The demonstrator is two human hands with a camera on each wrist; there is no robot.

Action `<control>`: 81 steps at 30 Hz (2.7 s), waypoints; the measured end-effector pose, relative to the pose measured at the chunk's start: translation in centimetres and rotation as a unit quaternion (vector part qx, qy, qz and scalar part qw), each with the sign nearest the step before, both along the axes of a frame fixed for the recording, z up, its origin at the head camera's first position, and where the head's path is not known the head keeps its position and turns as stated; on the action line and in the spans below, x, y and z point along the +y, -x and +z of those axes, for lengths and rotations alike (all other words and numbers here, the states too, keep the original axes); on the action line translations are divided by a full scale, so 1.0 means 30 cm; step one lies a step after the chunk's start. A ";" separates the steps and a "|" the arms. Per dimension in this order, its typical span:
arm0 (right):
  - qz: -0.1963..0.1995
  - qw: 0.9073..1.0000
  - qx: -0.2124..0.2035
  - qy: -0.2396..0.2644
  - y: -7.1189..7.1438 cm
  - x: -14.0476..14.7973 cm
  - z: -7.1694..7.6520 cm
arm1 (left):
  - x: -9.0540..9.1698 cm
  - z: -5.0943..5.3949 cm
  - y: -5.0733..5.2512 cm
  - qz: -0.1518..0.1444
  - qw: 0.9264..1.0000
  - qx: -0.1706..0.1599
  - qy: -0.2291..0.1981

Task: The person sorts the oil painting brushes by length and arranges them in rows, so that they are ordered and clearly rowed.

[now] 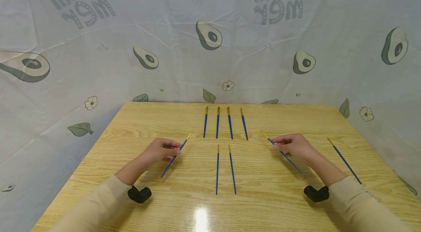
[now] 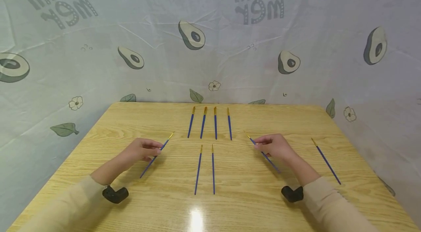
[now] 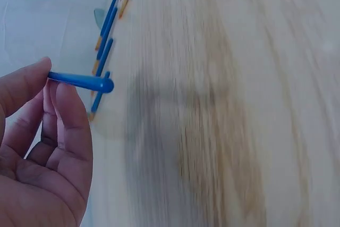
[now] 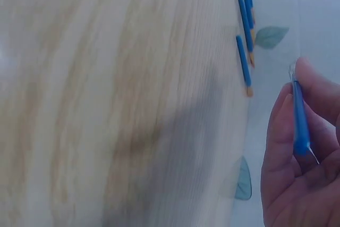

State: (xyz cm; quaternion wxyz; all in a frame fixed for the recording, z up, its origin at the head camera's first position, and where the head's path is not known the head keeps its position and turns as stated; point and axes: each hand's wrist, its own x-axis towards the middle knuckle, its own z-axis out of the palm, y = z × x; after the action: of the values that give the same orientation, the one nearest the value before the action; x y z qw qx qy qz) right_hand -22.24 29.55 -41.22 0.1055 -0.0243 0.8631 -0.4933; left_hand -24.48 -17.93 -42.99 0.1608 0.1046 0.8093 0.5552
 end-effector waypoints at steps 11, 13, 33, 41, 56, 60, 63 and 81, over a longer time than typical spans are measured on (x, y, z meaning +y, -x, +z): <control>-0.008 1.000 -0.019 0.005 -0.035 -0.084 -0.005 | 0.087 -0.012 -0.022 0.002 0.999 -0.029 -0.028; -0.012 1.000 -0.023 0.011 -0.041 -0.099 -0.007 | 0.099 -0.016 -0.025 -0.004 0.999 -0.031 -0.036; -0.050 0.997 -0.036 0.036 -0.090 -0.249 -0.048 | 0.188 -0.049 -0.067 0.011 0.996 -0.050 -0.071; -0.082 0.995 -0.031 0.042 -0.096 -0.311 -0.066 | 0.210 -0.058 -0.075 0.037 0.996 -0.052 -0.059; -0.106 0.993 -0.017 0.047 -0.098 -0.373 -0.091 | 0.235 -0.092 -0.072 0.066 0.997 -0.011 -0.031; -0.106 0.993 -0.012 0.047 -0.100 -0.384 -0.100 | 0.237 -0.100 -0.074 0.065 0.998 0.008 -0.021; -0.108 0.993 -0.007 0.044 -0.098 -0.389 -0.106 | 0.239 -0.102 -0.080 0.063 0.998 0.029 -0.010; -0.097 0.995 0.001 0.026 -0.105 -0.396 -0.107 | 0.272 -0.100 -0.106 0.058 0.996 0.067 0.009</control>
State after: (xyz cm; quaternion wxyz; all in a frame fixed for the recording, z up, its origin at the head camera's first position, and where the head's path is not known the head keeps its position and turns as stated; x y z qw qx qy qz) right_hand -19.08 17.67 -44.43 0.0560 0.0563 0.8484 -0.5233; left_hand -21.30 -9.78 -46.00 0.0747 0.0926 0.8279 0.5481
